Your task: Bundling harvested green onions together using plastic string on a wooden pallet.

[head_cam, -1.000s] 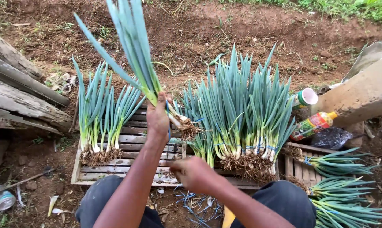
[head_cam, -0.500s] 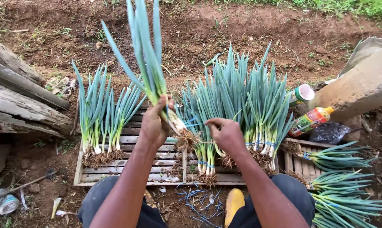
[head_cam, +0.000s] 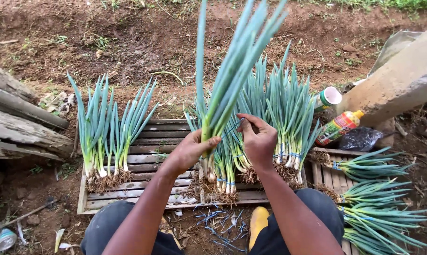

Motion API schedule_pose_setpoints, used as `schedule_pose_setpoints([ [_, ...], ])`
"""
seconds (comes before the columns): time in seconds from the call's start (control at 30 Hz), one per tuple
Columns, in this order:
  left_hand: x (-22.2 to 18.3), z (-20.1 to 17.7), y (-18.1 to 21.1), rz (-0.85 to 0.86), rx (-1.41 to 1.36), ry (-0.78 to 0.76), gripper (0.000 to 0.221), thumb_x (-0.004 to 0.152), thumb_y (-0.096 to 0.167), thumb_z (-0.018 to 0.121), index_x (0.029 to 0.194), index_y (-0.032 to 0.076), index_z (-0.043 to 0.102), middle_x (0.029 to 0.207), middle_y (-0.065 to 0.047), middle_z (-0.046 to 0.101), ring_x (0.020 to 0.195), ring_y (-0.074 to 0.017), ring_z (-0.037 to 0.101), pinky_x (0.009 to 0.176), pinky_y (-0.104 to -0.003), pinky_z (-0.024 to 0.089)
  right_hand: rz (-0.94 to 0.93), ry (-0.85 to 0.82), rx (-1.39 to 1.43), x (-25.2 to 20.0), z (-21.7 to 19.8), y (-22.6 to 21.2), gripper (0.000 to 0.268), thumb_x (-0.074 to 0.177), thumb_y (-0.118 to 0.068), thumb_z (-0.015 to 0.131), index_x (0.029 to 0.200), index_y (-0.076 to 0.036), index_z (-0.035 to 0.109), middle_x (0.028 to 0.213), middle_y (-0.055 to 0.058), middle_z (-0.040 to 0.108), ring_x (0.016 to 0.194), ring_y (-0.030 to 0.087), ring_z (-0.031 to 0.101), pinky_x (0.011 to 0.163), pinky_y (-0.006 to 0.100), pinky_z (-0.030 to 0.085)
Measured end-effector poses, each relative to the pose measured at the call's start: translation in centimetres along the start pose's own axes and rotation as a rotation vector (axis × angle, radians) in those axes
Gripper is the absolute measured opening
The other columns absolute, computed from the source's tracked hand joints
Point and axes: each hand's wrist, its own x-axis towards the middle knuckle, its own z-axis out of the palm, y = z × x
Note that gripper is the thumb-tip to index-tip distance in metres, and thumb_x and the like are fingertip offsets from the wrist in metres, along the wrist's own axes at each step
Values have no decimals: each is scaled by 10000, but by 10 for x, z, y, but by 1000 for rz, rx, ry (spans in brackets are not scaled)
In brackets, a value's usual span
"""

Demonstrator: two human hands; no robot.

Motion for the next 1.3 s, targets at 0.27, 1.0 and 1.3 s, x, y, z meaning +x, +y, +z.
schedule_pose_setpoints([
  [0.27, 4, 9, 1, 16, 44, 231, 365, 948, 402, 733, 1007, 46, 678, 781, -56, 595, 780, -187, 578, 778, -370, 511, 110, 6, 264, -2, -2, 25, 130, 950, 20, 649, 969, -4, 776, 576, 109, 630, 461, 109, 522, 447, 232, 469],
  [1.0, -15, 30, 32, 54, -1, 498, 301, 995, 315, 641, 1082, 28, 659, 869, -103, 612, 843, -202, 574, 757, -382, 495, 860, -298, 416, -33, 33, -13, 373, 892, -189, 793, 1253, -110, 746, 1131, 113, 736, 1001, 265, 671, 756, 441, 574],
  [1.3, 7, 32, 3, 85, 49, 449, 208, 1038, 207, 585, 1111, 20, 640, 796, -132, 690, 517, -222, 665, 423, -335, 615, 969, -42, 575, -37, 38, 4, 166, 1032, -76, 540, 1104, -5, 671, 1100, 184, 730, 943, 321, 677, 767, 464, 596],
])
